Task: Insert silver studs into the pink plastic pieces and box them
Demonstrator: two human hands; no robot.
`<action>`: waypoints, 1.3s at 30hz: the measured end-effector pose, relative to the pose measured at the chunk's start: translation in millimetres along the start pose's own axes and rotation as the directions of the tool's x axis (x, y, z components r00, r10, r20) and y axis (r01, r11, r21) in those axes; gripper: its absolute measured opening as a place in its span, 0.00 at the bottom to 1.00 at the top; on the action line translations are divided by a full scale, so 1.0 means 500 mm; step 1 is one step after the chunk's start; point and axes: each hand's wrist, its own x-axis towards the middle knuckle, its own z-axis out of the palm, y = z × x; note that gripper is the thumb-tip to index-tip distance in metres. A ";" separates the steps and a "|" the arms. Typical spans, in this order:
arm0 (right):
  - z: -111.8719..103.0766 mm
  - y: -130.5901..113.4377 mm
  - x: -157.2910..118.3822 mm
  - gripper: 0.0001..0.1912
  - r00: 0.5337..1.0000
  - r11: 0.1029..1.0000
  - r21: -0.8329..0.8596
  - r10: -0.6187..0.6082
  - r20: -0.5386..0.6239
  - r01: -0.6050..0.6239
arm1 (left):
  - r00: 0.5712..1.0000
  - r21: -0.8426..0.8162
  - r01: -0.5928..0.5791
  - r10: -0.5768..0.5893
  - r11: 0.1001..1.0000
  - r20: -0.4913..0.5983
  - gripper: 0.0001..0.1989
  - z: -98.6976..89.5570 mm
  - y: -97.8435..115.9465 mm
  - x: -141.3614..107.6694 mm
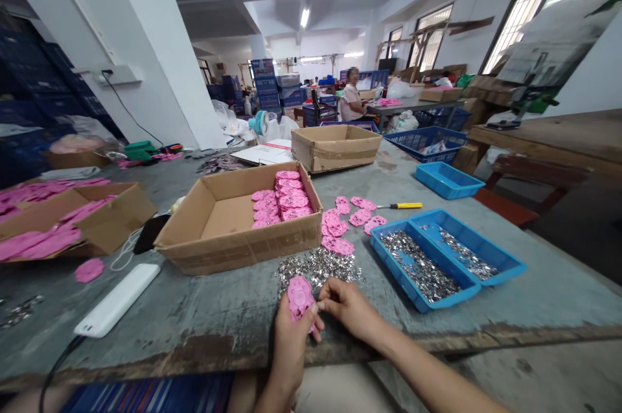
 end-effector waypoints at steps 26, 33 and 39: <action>-0.009 -0.014 -0.008 0.04 0.994 0.988 -0.140 -0.058 0.096 0.071 | 0.985 0.007 0.103 -0.103 0.995 0.138 0.26 -0.003 0.023 -0.001; -0.013 0.001 -0.016 0.05 0.982 0.987 -0.088 -0.123 0.142 0.136 | 0.979 -0.023 0.134 -0.129 0.991 0.156 0.25 -0.006 0.033 -0.005; -0.022 -0.001 -0.015 0.11 0.954 0.949 -0.156 -0.246 0.172 0.273 | 0.957 -0.062 0.212 -0.194 0.975 0.218 0.25 -0.022 0.029 0.007</action>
